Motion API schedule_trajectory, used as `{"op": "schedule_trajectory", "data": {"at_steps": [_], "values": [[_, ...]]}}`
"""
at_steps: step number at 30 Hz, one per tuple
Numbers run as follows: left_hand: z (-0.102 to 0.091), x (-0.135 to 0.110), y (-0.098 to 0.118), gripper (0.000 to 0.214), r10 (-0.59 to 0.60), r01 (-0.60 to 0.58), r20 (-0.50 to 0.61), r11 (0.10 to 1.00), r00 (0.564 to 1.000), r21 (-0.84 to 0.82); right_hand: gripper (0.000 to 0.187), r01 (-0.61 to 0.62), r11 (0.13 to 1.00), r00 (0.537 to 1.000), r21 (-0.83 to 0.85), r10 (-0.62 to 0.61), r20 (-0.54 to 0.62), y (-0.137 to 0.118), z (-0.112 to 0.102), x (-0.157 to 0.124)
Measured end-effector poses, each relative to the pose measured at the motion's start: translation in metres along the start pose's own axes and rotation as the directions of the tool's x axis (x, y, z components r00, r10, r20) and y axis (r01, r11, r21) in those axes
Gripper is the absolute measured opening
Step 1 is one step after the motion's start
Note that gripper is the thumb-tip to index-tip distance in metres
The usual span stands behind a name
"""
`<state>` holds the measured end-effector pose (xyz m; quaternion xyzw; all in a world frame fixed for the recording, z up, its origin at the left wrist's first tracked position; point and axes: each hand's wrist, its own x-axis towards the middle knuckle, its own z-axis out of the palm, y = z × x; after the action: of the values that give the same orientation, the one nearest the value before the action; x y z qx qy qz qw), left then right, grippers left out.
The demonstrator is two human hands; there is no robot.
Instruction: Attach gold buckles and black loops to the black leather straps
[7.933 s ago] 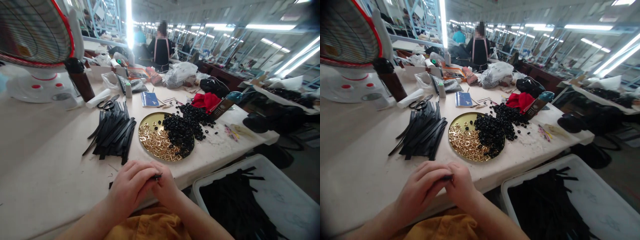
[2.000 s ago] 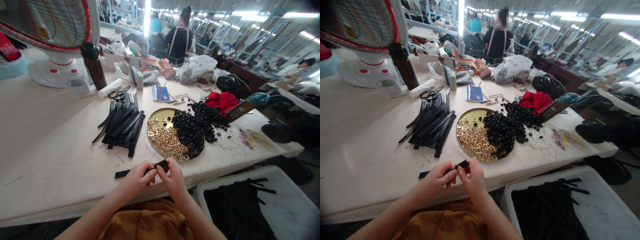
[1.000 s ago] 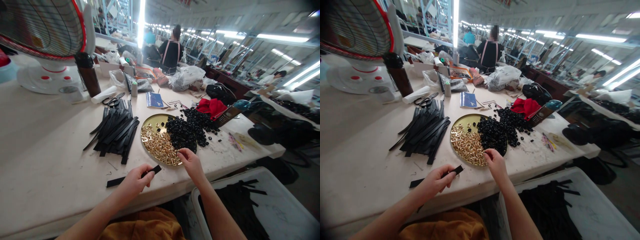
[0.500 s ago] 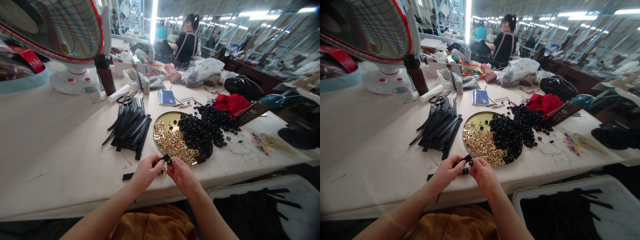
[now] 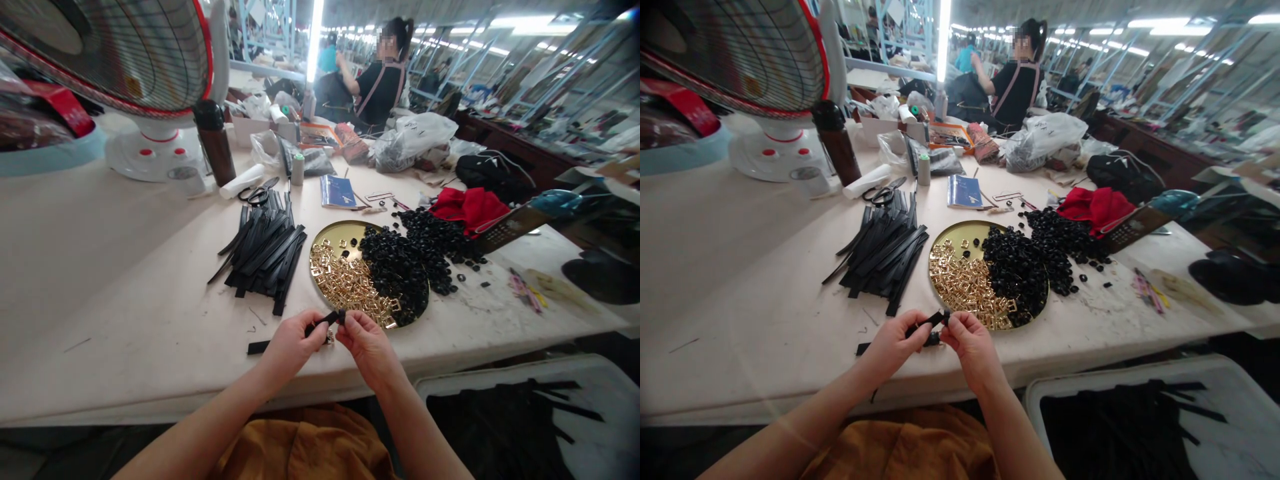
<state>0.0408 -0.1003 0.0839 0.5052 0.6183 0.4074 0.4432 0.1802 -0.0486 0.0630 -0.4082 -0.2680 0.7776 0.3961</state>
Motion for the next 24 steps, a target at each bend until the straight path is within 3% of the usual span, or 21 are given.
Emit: {"op": "schedule_trajectory", "data": {"at_steps": [4, 7, 9, 11, 13, 18, 24], "values": [[0.002, 0.001, -0.001, 0.021, -0.007, 0.008, 0.021, 1.0, 1.0, -0.029, 0.027, 0.008, 0.999, 1.0, -0.048, -0.008, -0.001, 0.003, -0.001, 0.0], [0.001, 0.001, -0.001, 0.021, -0.009, 0.007, 0.052, 0.999, 0.999, 0.041, 0.024, 0.092, 0.981, 0.996, -0.172, -0.087, 0.032, 0.005, -0.003, -0.001], [-0.001, 0.0, -0.002, 0.023, -0.017, 0.01, 0.072, 0.996, 0.997, 0.094, 0.021, 0.21, 0.919, 0.978, -0.334, -0.198, 0.07, 0.006, -0.005, -0.003], [-0.002, -0.001, -0.003, 0.023, -0.029, 0.017, 0.092, 0.992, 0.995, 0.128, 0.019, 0.342, 0.805, 0.937, -0.485, -0.33, 0.115, 0.007, -0.007, -0.004], [-0.003, -0.001, -0.004, 0.023, -0.036, 0.021, 0.107, 0.99, 0.994, 0.142, 0.02, 0.396, 0.741, 0.913, -0.542, -0.381, 0.145, 0.007, -0.01, -0.002], [-0.001, 0.004, -0.003, 0.025, -0.048, 0.024, 0.179, 0.991, 0.983, 0.135, 0.031, 0.23, 0.907, 0.971, -0.354, -0.192, 0.139, 0.008, -0.01, 0.005], [0.007, 0.01, -0.008, 0.032, -0.017, -0.008, 0.18, 0.99, 0.983, 0.137, 0.035, 0.155, 0.972, 0.983, -0.177, -0.134, 0.124, 0.018, -0.013, 0.008]]}}
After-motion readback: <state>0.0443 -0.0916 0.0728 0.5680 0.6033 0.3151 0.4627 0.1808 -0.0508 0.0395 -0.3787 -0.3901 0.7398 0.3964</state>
